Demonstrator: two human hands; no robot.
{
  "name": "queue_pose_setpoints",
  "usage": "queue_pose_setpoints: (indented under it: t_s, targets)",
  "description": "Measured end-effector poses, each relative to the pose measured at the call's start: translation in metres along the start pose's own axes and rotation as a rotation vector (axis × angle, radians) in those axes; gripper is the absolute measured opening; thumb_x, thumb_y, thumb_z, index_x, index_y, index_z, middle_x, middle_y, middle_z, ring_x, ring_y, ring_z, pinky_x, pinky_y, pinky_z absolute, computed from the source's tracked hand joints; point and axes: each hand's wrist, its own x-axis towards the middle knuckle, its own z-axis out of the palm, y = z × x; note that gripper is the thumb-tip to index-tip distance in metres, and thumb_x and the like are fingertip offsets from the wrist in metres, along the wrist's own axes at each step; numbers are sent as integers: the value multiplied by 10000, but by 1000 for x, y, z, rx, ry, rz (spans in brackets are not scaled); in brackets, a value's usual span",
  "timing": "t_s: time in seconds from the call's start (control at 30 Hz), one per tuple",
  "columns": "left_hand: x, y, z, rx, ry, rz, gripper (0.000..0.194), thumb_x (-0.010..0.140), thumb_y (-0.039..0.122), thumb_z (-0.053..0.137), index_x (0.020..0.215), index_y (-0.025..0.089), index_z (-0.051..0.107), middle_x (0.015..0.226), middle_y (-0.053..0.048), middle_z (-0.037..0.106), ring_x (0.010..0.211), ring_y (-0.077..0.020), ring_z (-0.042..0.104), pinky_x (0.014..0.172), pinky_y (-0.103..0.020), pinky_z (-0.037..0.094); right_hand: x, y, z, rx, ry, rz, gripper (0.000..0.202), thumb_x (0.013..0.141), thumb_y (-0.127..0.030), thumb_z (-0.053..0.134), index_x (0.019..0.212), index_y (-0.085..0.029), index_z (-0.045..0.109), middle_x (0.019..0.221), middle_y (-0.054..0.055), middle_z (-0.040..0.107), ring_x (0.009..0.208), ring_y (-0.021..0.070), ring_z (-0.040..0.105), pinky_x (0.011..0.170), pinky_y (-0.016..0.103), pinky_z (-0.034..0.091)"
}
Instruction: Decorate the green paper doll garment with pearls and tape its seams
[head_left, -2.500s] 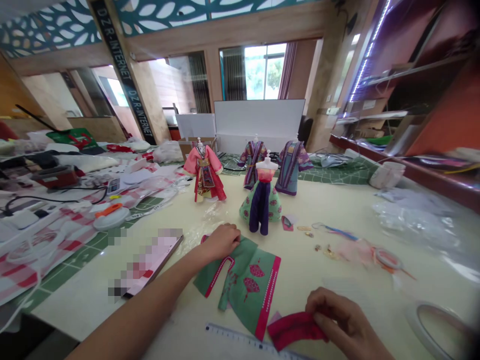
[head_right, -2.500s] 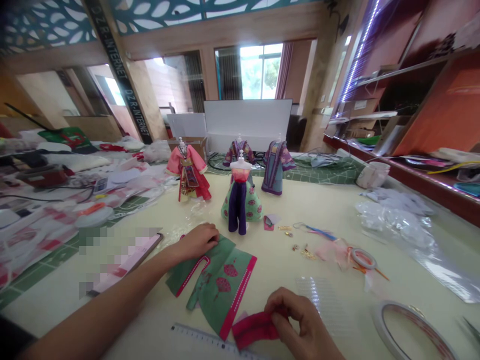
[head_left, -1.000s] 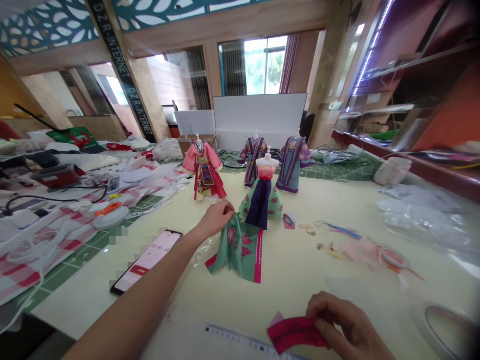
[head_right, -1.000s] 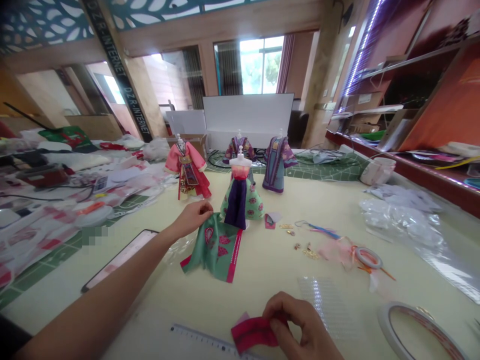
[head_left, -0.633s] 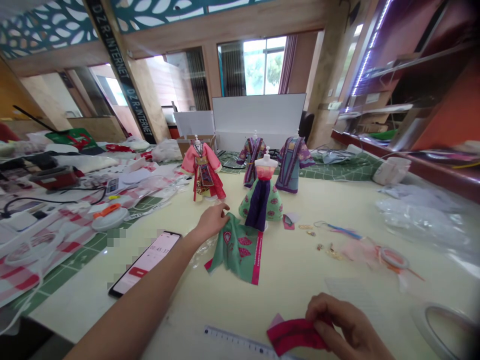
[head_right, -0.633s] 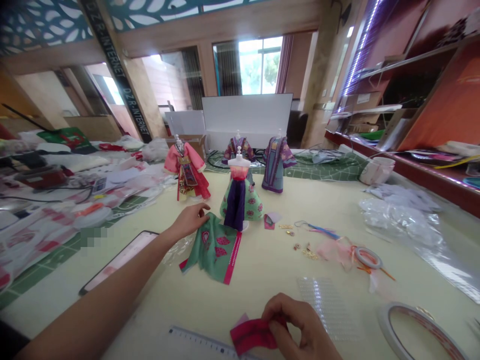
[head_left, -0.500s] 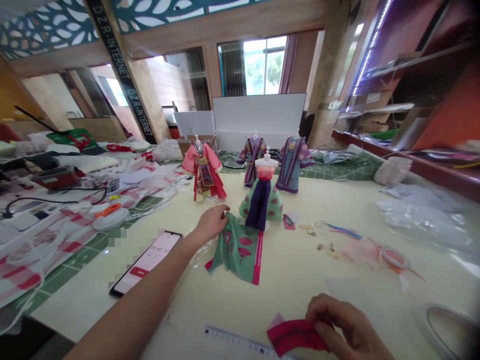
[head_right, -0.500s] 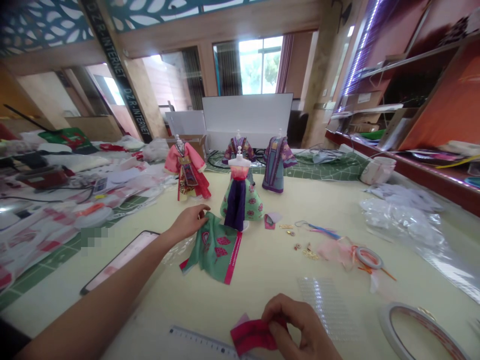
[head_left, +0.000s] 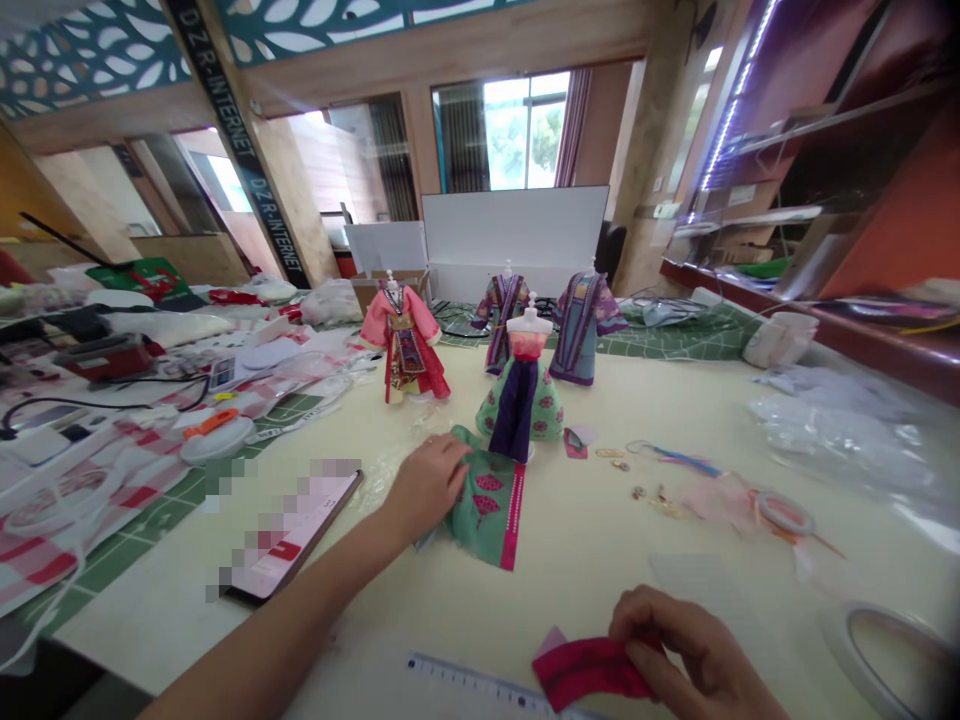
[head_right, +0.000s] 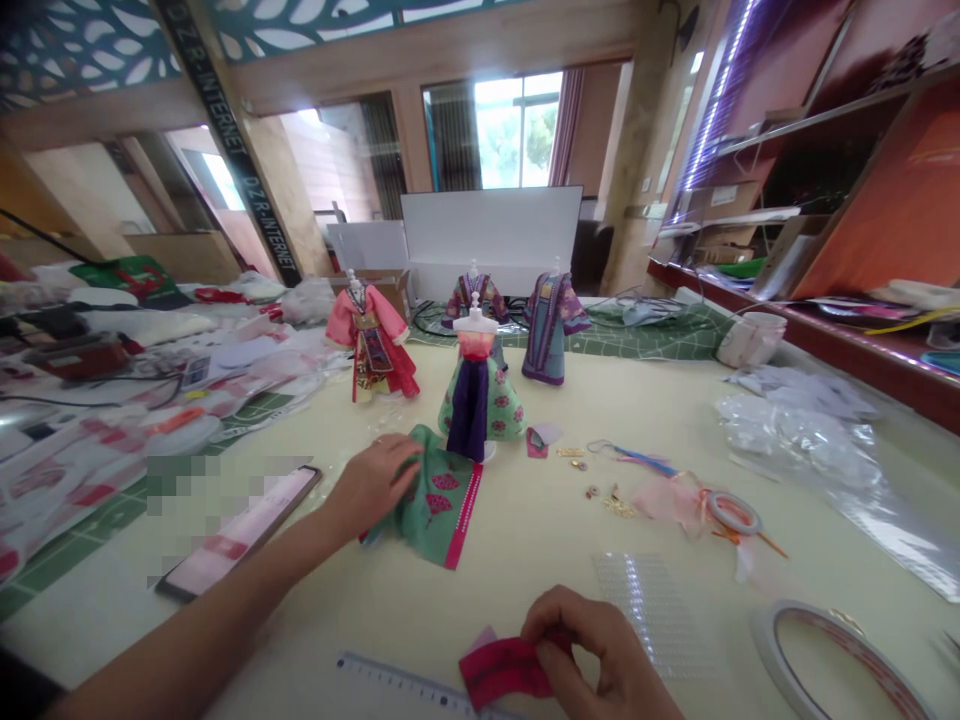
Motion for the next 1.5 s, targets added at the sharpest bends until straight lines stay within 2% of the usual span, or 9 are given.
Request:
queue_pose_setpoints:
  t_s: [0.17, 0.37, 0.57, 0.7, 0.8, 0.93, 1.13, 1.23, 1.5]
  targets:
    - [-34, 31, 18, -66, -164, 276, 328, 876, 340, 544, 1164, 186, 579, 1256, -100, 586, 1171, -270, 519, 1029, -427, 367, 0, 0, -2, -9, 8, -26, 192, 833, -338, 479, 727, -217, 584, 672, -8, 568, 635, 151, 524, 574, 248, 388]
    - [-50, 55, 33, -99, -240, 369, 555, 849, 491, 541, 1252, 110, 518, 1343, -197, 497, 1260, -362, 427, 1056, -547, 289, 1, 1, -2, 0, 24, -57, 206, 837, -349, 495, 713, -211, 583, 667, -1, 561, 646, 156, 534, 590, 251, 419]
    - [-59, 74, 21, -325, -226, 520, 465, 880, 380, 522, 1296, 178, 474, 1334, -93, 536, 1237, -221, 479, 1063, -343, 354, 1, 4, -2, 15, 15, -35, 247, 853, -388, 482, 721, -202, 576, 667, 14, 550, 636, 158, 523, 521, 234, 407]
    - [-61, 50, 5, -347, -107, 285, 300, 929, 294, 411, 1179, 243, 567, 1189, -10, 646, 1118, -143, 570, 992, -241, 413, 0, 3, -3, 29, 5, -35, 251, 861, -394, 470, 734, -204, 573, 649, 8, 548, 605, 150, 517, 509, 231, 408]
    - [-56, 13, -2, -238, -37, 16, 333, 942, 215, 311, 1111, 182, 596, 1119, -91, 656, 1027, -206, 604, 918, -344, 453, 0, 3, -3, 10, 7, -56, 229, 862, -370, 468, 739, -208, 575, 646, 5, 566, 594, 149, 536, 514, 228, 422]
    - [-52, -18, -4, -111, -103, -145, 272, 881, 171, 380, 938, 164, 646, 938, -107, 660, 856, -253, 627, 729, -363, 471, 2, 12, 2, -186, 33, -192, 188, 875, -274, 430, 863, -234, 613, 744, 6, 650, 615, 149, 592, 568, 234, 460]
    - [-52, -12, 0, -44, -225, -184, 202, 823, 150, 440, 755, 189, 626, 846, -57, 625, 769, -210, 605, 613, -280, 398, 14, 37, 22, -769, -66, -389, 463, 803, -72, 357, 1219, -199, 516, 786, 32, 655, 651, 182, 626, 579, 277, 465]
    - [-51, -10, 0, -43, -248, -196, 192, 813, 142, 436, 740, 192, 606, 824, -44, 620, 751, -191, 593, 611, -267, 382, 18, 40, 31, -1005, -98, -424, 515, 710, -37, 420, 1195, -169, 533, 739, 37, 623, 622, 195, 611, 535, 269, 433]
    - [-53, -11, -3, -131, -244, -220, 152, 825, 195, 441, 803, 203, 591, 875, -36, 609, 760, -183, 583, 648, -271, 389, 14, 41, 34, -1102, -87, -481, 472, 696, -2, 419, 1132, -148, 526, 753, 43, 607, 610, 200, 605, 541, 291, 421]
